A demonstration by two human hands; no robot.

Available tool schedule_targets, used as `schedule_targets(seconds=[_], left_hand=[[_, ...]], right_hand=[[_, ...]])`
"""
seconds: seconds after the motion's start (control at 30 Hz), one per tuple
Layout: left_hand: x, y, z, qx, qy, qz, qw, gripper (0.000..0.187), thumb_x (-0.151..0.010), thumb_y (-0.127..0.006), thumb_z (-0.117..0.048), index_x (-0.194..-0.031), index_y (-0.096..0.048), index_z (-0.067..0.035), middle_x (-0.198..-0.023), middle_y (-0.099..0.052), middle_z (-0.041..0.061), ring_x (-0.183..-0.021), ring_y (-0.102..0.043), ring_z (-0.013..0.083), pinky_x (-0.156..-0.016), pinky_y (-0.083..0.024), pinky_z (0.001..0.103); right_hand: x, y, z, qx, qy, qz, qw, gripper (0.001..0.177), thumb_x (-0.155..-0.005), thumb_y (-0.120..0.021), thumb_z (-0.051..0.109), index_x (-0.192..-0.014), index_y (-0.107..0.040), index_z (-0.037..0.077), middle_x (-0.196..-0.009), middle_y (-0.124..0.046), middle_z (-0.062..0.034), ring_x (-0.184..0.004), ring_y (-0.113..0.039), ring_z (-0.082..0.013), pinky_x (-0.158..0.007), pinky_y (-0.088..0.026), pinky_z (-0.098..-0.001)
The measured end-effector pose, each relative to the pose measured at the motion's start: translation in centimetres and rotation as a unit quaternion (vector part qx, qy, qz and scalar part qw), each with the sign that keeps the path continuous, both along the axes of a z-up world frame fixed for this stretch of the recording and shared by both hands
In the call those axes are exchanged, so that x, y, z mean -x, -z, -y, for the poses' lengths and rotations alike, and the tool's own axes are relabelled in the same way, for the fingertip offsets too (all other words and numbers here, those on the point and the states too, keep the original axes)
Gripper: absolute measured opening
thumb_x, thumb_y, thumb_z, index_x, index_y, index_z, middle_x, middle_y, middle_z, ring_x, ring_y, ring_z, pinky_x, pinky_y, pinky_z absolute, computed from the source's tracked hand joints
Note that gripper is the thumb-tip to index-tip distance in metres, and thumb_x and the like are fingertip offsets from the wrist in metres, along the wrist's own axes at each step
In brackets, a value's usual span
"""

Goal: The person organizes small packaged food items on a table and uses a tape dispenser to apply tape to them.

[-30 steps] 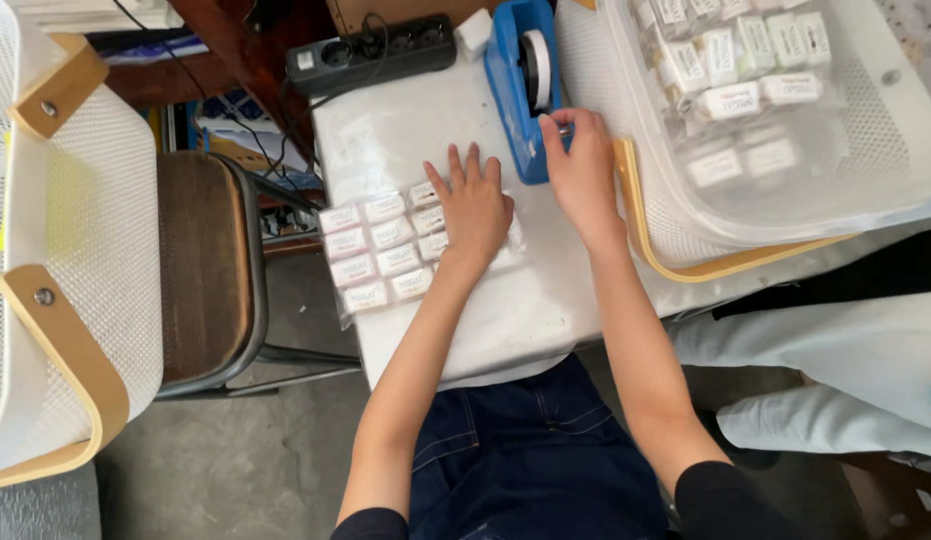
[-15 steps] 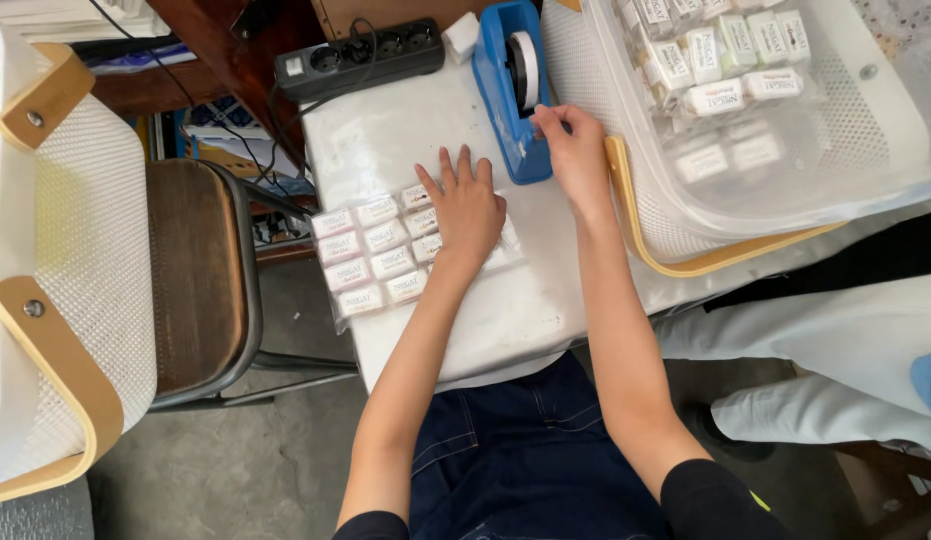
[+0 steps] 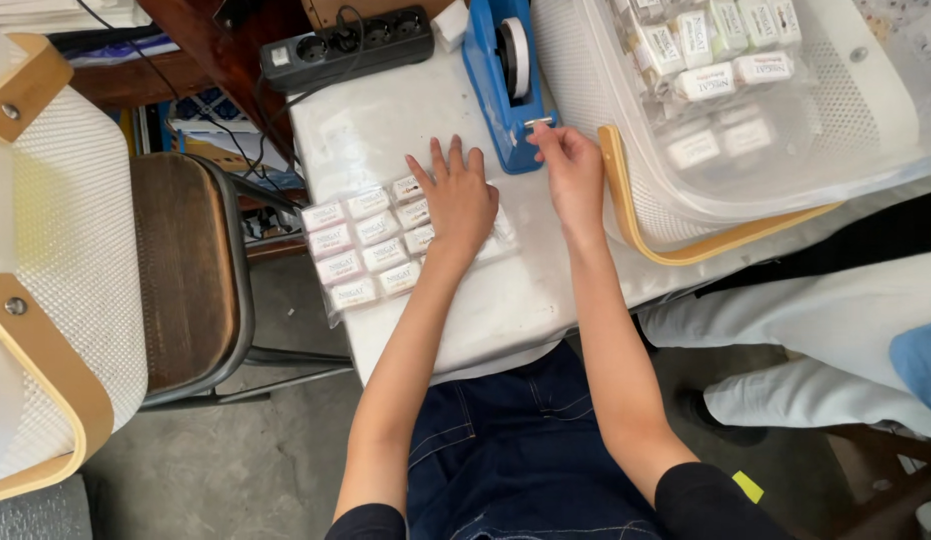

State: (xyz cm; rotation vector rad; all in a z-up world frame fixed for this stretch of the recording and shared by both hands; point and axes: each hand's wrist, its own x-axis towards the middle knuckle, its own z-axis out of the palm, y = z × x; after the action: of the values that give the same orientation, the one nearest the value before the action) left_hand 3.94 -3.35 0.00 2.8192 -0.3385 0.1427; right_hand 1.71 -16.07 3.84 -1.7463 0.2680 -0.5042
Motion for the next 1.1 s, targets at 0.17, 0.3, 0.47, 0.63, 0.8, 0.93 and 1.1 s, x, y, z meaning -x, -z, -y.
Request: schedule_targets(seconds=[0.17, 0.3, 0.47, 0.63, 0.8, 0.93, 1.1], left_hand=[[-0.1, -0.3, 0.1, -0.005, -0.004, -0.005, 1.000, 0.034, -0.082, -0.065, -0.019, -0.113, -0.054, -0.011, -0.142, -0.044, 0.018, -0.139, -0.028, 0.0405, -0.109, 0.002, 0.069], [-0.1, 0.0, 0.1, -0.009, -0.002, -0.006, 1.000, 0.033, -0.082, -0.063, -0.020, -0.112, -0.053, -0.011, -0.143, -0.043, 0.018, -0.139, -0.028, 0.0407, -0.109, 0.001, 0.068], [-0.2, 0.0, 0.1, -0.005, -0.003, -0.005, 1.000, 0.032, -0.083, -0.063, -0.018, -0.112, -0.053, -0.010, -0.142, -0.043, 0.020, -0.139, -0.027, 0.0417, -0.109, 0.002, 0.069], [-0.2, 0.1, 0.2, -0.004, -0.004, -0.005, 1.000, 0.032, -0.082, -0.063, -0.018, -0.111, -0.053, -0.010, -0.142, -0.043, 0.019, -0.139, -0.027, 0.0414, -0.109, 0.002, 0.068], [-0.4, 0.5, 0.3, -0.012, -0.003, -0.004, 1.000, 0.032, -0.081, -0.063, -0.019, -0.111, -0.053, -0.011, -0.143, -0.043, 0.019, -0.139, -0.027, 0.0410, -0.109, 0.003, 0.069], [-0.4, 0.3, 0.4, -0.005, -0.005, -0.001, 1.000, 0.030, -0.081, -0.063, -0.018, -0.109, -0.053, -0.011, -0.142, -0.044, 0.019, -0.138, -0.029, 0.0409, -0.108, 0.002, 0.069], [-0.6, 0.6, 0.3, -0.003, -0.007, 0.013, 1.000, 0.029, -0.080, -0.064, -0.017, -0.107, -0.053, -0.011, -0.139, -0.046, 0.019, -0.134, -0.035, 0.0403, -0.108, -0.003, 0.068]], right_hand=[[0.4, 0.6, -0.6, -0.204, -0.020, -0.088, 0.975, 0.026, -0.090, -0.065, 0.038, -0.089, -0.068, 0.013, -0.072, -0.058, 0.0042, -0.077, -0.059, -0.0063, -0.065, -0.041, -0.0197], [-0.1, 1.6, -0.5, -0.256, -0.038, -0.099, 0.961, 0.026, -0.091, -0.064, 0.039, -0.092, -0.065, 0.014, -0.074, -0.055, 0.0054, -0.081, -0.060, -0.0073, -0.069, -0.041, -0.0218], [-0.7, 2.9, -0.2, -0.336, -0.069, -0.115, 0.932, 0.029, -0.089, -0.065, 0.043, -0.095, -0.065, 0.015, -0.082, -0.062, 0.0018, -0.087, -0.065, -0.0124, -0.073, -0.046, -0.0266], [-0.7, 2.8, 0.0, -0.371, -0.090, -0.138, 0.914, 0.032, -0.086, -0.067, 0.046, -0.098, -0.064, 0.016, -0.089, -0.066, 0.0002, -0.092, -0.067, -0.0148, -0.077, -0.051, -0.0287], [-0.6, 2.5, -0.1, -0.373, -0.099, -0.142, 0.911, 0.034, -0.085, -0.068, 0.046, -0.098, -0.065, 0.015, -0.092, -0.067, -0.0015, -0.095, -0.068, -0.0161, -0.080, -0.054, -0.0301], [-1.2, 5.4, -0.1, -0.364, -0.089, -0.116, 0.920, 0.030, -0.086, -0.070, 0.039, -0.093, -0.067, 0.010, -0.090, -0.068, -0.0033, -0.093, -0.067, -0.0156, -0.083, -0.055, -0.0319], [-0.6, 5.3, -0.8, -0.347, -0.089, -0.079, 0.930, 0.028, -0.088, -0.071, 0.034, -0.091, -0.068, 0.007, -0.089, -0.068, -0.0052, -0.093, -0.067, -0.0161, -0.085, -0.057, -0.0347]])
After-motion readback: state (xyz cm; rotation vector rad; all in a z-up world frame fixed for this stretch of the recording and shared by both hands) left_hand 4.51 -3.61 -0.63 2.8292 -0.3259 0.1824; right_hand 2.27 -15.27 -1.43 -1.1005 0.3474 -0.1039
